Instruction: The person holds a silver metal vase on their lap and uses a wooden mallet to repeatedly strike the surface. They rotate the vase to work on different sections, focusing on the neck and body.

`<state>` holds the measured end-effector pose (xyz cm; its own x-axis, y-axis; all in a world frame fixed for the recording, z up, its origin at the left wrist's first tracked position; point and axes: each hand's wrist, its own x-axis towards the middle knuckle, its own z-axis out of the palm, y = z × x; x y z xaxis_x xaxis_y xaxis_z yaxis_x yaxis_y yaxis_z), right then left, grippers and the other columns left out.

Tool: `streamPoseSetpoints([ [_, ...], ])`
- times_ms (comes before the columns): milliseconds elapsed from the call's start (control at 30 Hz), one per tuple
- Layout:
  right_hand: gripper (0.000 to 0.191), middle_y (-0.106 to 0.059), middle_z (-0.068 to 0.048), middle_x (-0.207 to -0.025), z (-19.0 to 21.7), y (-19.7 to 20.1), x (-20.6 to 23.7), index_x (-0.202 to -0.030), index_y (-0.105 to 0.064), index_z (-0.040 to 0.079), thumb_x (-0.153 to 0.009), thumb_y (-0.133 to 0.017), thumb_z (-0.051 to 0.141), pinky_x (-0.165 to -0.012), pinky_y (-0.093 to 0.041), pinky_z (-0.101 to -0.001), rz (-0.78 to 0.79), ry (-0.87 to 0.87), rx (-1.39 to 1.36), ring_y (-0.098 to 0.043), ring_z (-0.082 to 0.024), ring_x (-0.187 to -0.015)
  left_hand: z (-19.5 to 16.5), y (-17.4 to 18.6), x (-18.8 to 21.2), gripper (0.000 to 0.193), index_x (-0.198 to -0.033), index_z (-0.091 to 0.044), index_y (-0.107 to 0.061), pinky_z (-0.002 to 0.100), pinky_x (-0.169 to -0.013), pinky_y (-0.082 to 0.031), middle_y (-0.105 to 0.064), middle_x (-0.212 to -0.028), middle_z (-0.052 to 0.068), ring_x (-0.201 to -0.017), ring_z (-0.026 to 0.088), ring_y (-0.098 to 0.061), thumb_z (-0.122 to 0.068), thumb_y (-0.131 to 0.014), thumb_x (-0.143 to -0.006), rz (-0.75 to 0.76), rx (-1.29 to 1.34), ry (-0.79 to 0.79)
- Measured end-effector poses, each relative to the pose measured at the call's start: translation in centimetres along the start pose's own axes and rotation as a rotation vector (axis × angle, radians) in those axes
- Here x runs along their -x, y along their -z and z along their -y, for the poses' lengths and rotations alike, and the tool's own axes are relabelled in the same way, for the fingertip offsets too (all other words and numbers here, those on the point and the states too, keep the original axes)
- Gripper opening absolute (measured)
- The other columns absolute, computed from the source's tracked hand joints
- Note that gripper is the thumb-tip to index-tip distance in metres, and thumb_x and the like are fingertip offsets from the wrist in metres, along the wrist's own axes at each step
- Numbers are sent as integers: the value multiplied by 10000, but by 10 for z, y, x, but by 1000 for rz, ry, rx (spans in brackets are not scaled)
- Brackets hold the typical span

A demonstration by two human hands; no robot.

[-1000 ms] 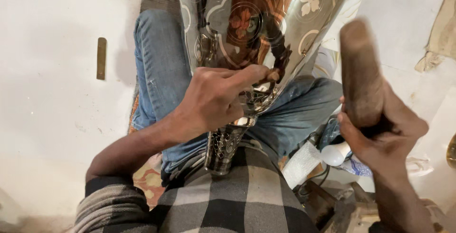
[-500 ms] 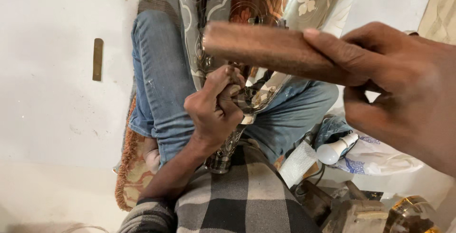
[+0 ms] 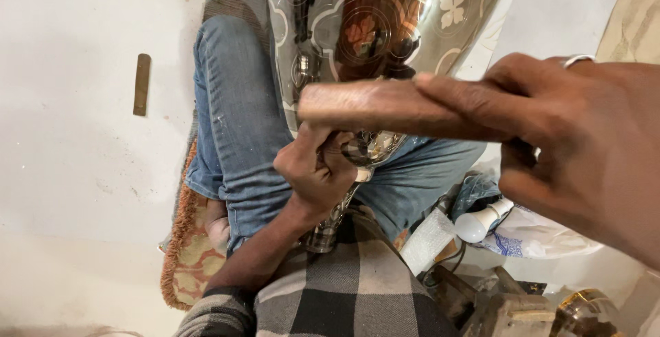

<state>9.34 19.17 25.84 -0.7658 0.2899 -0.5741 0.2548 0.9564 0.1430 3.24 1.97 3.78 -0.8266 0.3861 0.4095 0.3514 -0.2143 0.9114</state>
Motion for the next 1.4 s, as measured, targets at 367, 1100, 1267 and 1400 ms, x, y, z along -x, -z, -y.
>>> streamPoseSetpoints([
  [367, 810, -718, -91, -1122, 7, 12, -11, -1542, -548, 212, -771, -683, 7, -692, -606, -307, -241, 50, -436, -733, -177, -783, 11, -5, 1, 322, -1281, 19, -564, 266, -735, -677, -745, -1014, 130, -918, 213, -788, 158, -611, -995, -94, 10, 16],
  [1100, 743, -714, -98, -1100, -22, -155, 27, -1502, -583, 44, -774, -700, -47, -758, -538, -219, -589, -47, -1260, -671, -88, -807, 30, 23, -80, 615, -1350, -156, -571, 309, -494, -549, -694, -722, 37, -565, 168, -673, 36, -702, -781, 872, -183, -178],
  [1267, 719, -717, -149, -1189, 6, -224, 49, -1467, -578, -15, -768, -724, -93, -906, -593, -291, -695, -228, -1419, -713, -157, -1021, 31, 16, -99, 666, -1348, -221, -587, 294, -404, -478, -643, -618, 4, -449, 139, -585, 55, -696, -752, 1087, -213, -304],
  [1400, 356, -711, -165, -1040, 20, -235, 53, -1184, -637, -24, -864, -728, -150, -889, -599, -321, -953, -189, -1157, -717, -207, -978, 32, 11, -107, 674, -1316, -246, -607, 304, -407, -453, -587, -521, 22, -424, 150, -560, 73, -671, -726, 1225, -240, -335],
])
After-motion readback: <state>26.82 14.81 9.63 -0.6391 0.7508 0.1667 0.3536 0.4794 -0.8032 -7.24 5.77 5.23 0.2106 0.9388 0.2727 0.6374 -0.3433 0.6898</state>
